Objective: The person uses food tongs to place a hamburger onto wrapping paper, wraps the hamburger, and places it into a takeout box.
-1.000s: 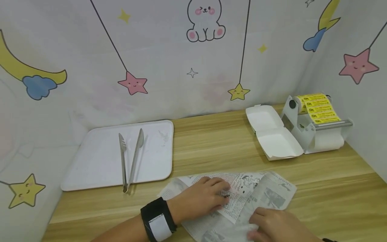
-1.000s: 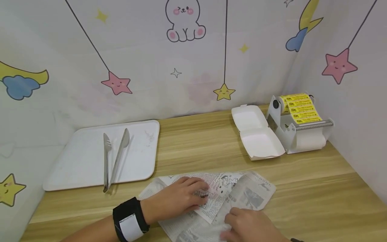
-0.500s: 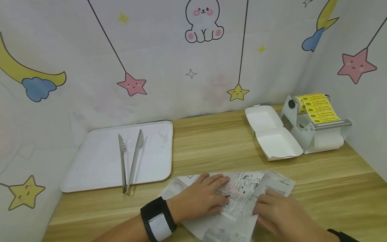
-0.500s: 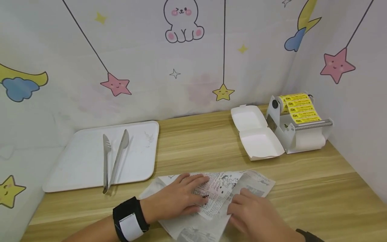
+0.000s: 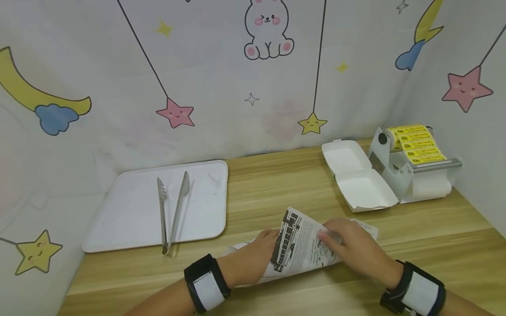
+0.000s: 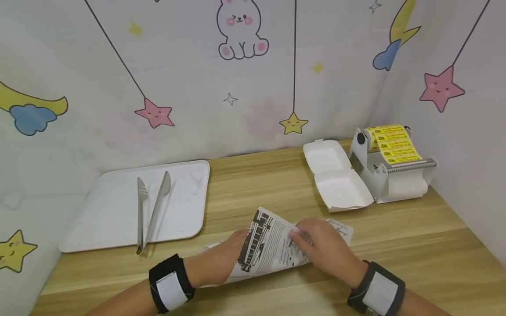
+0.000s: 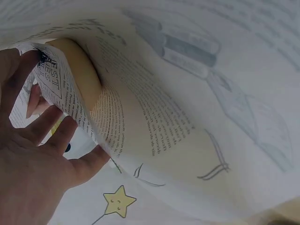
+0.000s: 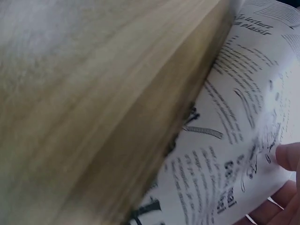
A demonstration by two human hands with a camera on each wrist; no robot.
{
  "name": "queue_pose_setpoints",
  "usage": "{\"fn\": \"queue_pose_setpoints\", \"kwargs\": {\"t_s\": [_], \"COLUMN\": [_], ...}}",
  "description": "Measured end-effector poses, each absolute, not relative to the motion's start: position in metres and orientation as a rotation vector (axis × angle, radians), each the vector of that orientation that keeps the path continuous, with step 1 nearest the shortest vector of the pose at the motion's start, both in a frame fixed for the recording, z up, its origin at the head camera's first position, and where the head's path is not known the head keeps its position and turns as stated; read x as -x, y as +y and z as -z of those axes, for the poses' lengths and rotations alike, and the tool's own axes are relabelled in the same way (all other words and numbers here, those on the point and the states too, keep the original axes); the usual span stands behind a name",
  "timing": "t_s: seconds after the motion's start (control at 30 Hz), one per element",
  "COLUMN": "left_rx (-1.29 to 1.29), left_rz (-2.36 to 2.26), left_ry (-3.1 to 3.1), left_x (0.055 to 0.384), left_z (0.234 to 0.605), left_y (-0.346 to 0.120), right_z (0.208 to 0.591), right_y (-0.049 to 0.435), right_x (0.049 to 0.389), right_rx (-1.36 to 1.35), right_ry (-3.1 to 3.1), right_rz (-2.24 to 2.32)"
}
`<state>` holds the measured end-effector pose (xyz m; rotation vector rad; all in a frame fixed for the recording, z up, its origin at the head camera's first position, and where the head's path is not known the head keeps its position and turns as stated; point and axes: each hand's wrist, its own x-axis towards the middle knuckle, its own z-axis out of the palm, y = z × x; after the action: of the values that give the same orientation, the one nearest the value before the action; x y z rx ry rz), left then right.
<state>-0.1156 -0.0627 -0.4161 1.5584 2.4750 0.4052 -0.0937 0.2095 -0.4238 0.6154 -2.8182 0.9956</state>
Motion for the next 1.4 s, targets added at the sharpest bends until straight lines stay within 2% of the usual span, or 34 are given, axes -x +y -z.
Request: {"fn": "queue_pose_setpoints", "kwargs": {"t_s": [0.23,0.47,0.7,0.97,1.17,1.4], "left_rx": [-1.426,-1.099,-0.921,-0.507,-0.594,-0.677], "left_rz": [-0.978,-1.126,-1.173,-1.395,-1.228,-1.082], "left_ry": [2.331,2.294,2.259,2.158,2.397,2.605], "left_x": [0.124,0.126,0.132,0.132,0.133,0.129], "left_z": [0.423,0.428,0.426,0.418,0.423,0.431], "left_y": [-0.058,-0.061,-0.067,-0.068,-0.060,-0.055], "right_z": [0.431,0.434,0.433,0.433,0.432,0.438], "right_y": [0.205,0.201,0.198,0.196,0.196,0.194], "right_x": [0.096,0.099,0.101,0.104,0.105,0.104], "right_rx": [-0.534,-0.437,-0.410,-0.413,-0.431,-0.623], "right_ry": [-2.799,-2.853,-2.846,-2.850,-2.849,-2.748], "right_rz": [-0.966,-0.913,-0.867,-0.817,-0.762,-0.558]}}
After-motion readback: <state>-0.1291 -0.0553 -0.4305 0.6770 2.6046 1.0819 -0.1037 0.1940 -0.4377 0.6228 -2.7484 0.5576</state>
